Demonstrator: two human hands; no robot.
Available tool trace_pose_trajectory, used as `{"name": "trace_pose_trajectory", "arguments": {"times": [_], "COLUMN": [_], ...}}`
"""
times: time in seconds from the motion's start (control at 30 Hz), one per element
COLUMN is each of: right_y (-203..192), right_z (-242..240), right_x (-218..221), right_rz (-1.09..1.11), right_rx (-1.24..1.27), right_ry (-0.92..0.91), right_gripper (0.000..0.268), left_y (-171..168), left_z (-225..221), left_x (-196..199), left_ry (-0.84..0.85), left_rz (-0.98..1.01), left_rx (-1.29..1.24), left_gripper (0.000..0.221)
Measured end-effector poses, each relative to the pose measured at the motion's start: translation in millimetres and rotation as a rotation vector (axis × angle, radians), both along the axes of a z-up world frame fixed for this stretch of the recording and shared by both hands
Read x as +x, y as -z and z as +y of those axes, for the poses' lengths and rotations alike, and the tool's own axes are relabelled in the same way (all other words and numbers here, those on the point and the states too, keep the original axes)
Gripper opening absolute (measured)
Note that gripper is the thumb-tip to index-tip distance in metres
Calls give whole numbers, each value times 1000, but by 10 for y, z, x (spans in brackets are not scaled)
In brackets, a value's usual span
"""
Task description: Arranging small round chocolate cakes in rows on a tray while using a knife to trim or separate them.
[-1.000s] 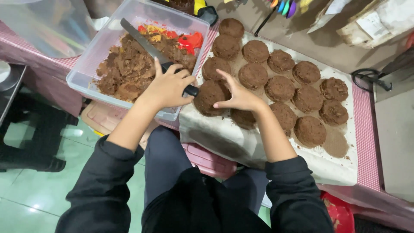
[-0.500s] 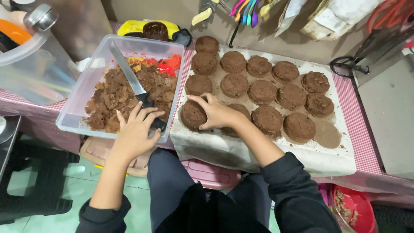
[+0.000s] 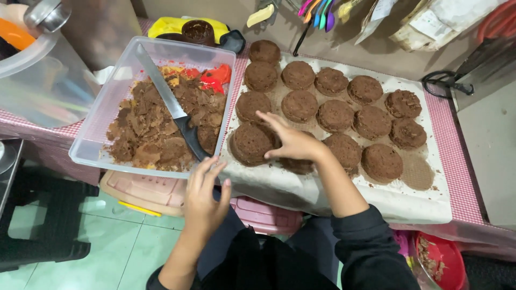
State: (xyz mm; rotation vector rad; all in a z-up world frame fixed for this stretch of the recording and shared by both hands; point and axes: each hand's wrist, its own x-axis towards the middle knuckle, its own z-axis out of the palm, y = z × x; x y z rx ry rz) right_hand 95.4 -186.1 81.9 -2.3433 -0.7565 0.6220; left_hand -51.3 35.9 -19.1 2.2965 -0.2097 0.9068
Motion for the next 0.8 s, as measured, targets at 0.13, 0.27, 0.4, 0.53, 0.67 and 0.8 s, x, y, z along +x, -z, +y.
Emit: {"name": "trace_pose_trajectory", "arguments": {"times": [0.13,0.27,0.4,0.53,0.67,0.8], "right_y": [213,302,497,569,406,462], "right_z": [-266,-219,-35,32,85,67], "right_x": [103,-104,-161,-238,-307,-233], "right_rz": [-55,-34,-14,1,21,1], "right_rx": [20,35,115,67,131,169], "right_ry": [120,259,321,365,383,373], "right_gripper": [78,77,75,76,73,70], "left_y": [-11,-158,-162,89,280,338], "left_z": [-221,-394,-506,-552,-563,-540], "left_x": [-12,29,275,423,429,475], "left_ry": [55,237,303,312,280,258], "left_rz": [61,363,660,780,644,620], "left_rx": [-84,-396,-649,-710,-676,-718], "left_gripper": [38,69,85,83,85,88]}}
